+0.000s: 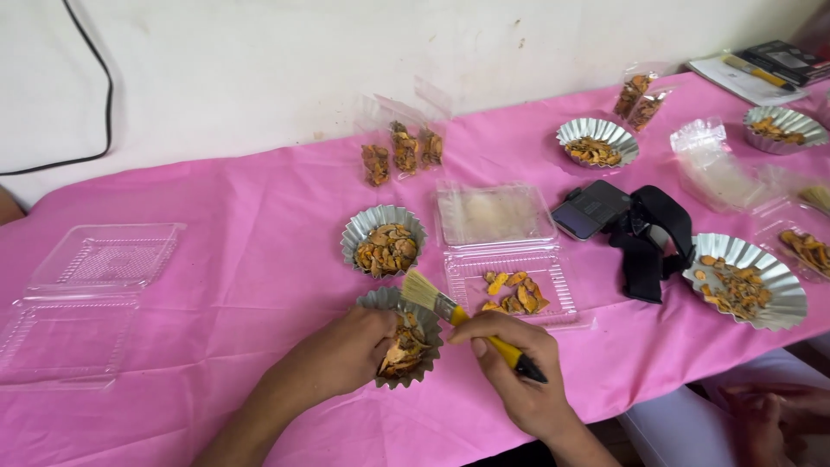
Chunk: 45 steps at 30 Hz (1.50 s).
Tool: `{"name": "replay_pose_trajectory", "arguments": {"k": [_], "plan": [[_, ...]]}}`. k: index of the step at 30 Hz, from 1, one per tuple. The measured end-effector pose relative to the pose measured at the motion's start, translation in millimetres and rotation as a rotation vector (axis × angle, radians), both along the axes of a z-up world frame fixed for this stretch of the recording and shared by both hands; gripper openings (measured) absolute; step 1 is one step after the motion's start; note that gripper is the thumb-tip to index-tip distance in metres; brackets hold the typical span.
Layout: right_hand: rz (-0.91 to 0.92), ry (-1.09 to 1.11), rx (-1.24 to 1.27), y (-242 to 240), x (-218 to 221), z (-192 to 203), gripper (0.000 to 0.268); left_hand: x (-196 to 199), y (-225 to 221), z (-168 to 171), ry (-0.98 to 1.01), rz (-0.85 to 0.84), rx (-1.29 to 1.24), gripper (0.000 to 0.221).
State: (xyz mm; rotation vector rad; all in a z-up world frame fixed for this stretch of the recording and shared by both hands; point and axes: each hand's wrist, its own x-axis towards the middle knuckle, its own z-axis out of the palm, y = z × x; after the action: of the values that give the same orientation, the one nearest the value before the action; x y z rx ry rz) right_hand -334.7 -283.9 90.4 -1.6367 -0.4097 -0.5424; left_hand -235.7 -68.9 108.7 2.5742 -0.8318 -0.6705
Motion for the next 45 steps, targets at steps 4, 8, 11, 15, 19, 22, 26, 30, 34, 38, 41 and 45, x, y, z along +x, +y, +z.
{"name": "replay_pose_trajectory", "arguments": {"k": [4, 8, 11, 15, 19, 22, 26, 30, 34, 38, 41, 45], "plan": [[-0.072, 0.094, 0.045, -5, -2, -22, 0.024, -4, 3, -1, 0.057, 0.058, 0.056, 0.023], [-0.084, 0.101, 0.044, -7, -2, -35, 0.023, -1, -3, -9, -0.006, -0.127, -0.032, 0.012], [-0.088, 0.106, 0.011, -5, -2, -38, 0.023, -1, 0, -10, 0.016, -0.093, -0.036, 0.014], [-0.094, 0.102, 0.01, -5, -3, -43, 0.022, 3, 3, -5, 0.108, 0.039, -0.044, 0.02], [-0.072, 0.092, 0.031, -1, 0, -32, 0.016, 2, 3, -13, 0.087, -0.076, 0.013, 0.011], [-0.029, 0.062, -0.025, -2, 2, -26, 0.019, -2, 0, -10, 0.081, -0.07, 0.012, 0.004], [-0.023, 0.054, -0.037, 1, 8, -19, 0.021, -3, 0, 5, 0.126, 0.078, -0.112, 0.027], [-0.038, 0.083, -0.194, 11, 20, -12, 0.023, 0, 1, -1, 0.426, 0.162, -0.519, 0.014], [0.034, 0.156, -0.191, 19, 23, -7, 0.015, 5, 5, -13, 0.557, 0.135, -0.841, 0.016], [0.136, 0.236, 0.11, 25, 27, -1, 0.009, 4, 7, -8, 0.535, 0.081, -0.979, 0.012], [0.073, 0.232, 0.142, 29, 28, 5, 0.01, 3, 11, -2, 0.469, 0.049, -0.97, 0.019], [0.028, 0.26, 0.188, 33, 30, -2, 0.011, 1, 11, 0, 0.389, 0.04, -1.001, 0.022]]}}
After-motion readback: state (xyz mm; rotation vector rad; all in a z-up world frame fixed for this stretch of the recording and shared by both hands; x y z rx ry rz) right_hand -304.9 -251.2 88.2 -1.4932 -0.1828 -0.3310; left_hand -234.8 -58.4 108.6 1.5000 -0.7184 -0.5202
